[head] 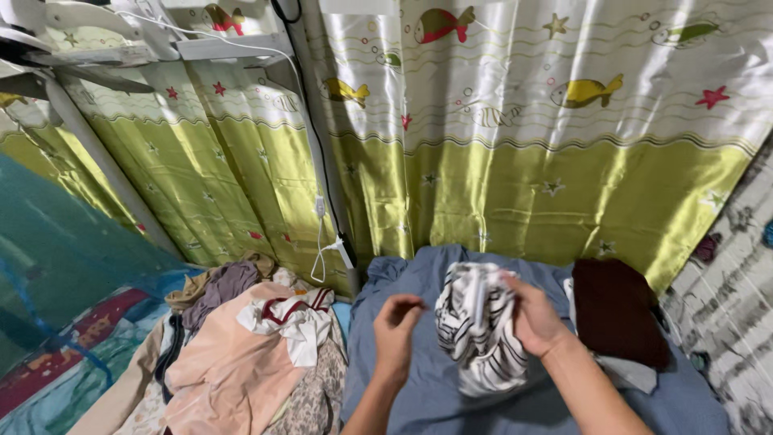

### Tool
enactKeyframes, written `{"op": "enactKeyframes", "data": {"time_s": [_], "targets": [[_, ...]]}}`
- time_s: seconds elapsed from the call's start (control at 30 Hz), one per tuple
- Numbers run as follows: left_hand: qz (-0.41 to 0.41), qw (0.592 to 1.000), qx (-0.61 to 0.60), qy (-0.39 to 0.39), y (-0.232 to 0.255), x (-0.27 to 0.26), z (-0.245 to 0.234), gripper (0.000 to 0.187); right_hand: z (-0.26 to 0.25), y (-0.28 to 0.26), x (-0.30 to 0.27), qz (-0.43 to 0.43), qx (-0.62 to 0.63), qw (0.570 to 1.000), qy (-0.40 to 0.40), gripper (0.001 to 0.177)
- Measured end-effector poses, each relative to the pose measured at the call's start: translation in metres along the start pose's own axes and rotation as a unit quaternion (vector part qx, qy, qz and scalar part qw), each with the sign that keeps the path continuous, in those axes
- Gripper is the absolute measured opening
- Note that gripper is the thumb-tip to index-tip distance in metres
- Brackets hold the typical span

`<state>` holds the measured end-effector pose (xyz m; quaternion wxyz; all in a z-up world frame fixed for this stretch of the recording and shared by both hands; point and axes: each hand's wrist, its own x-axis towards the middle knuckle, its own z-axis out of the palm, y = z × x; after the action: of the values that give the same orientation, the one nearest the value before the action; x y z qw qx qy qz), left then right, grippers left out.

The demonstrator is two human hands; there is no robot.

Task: The person picks up several garments from a pile on a bed, smooths them out, and folds each one individually into a compact shape.

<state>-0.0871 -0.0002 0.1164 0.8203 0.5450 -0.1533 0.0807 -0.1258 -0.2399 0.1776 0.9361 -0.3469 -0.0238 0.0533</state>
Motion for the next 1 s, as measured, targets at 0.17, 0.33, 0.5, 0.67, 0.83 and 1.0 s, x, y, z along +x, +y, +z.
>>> {"op": "enactKeyframes", "data": {"time_s": [0.17, 0.33, 0.5, 0.67, 0.83, 1.0], "targets": [[-0.081, 0.988, 0.047, -0.125, -0.022, 0.03, 0.011, 0.011, 0.021, 0.019, 0.045, 0.038, -0.317, 0.948, 0.002, 0.034], [-0.19, 0.952, 0.139, -0.198, -0.067, 0.057, -0.019, 0.021, 0.057, 0.019, 0.056, 0.085, -0.142, 0.986, 0.012, 0.03], [-0.246, 0.924, 0.078, -0.282, -0.026, 0.087, -0.019, 0.038, 0.069, 0.03, 0.074, 0.173, -0.068, 0.983, 0.016, 0.038], [-0.427, 0.859, -0.122, -0.255, 0.009, 0.099, -0.016, 0.046, 0.063, 0.042, 0.095, 0.078, -0.23, 0.968, 0.061, 0.033], [-0.485, 0.798, -0.208, -0.289, -0.023, 0.12, -0.042, 0.048, 0.028, 0.048, 0.108, 0.046, -0.278, 0.946, 0.162, 0.031], [-0.427, 0.821, -0.255, -0.283, -0.042, 0.16, -0.084, 0.036, -0.049, 0.025, 0.104, 0.052, -0.279, 0.927, 0.244, 0.027]]}}
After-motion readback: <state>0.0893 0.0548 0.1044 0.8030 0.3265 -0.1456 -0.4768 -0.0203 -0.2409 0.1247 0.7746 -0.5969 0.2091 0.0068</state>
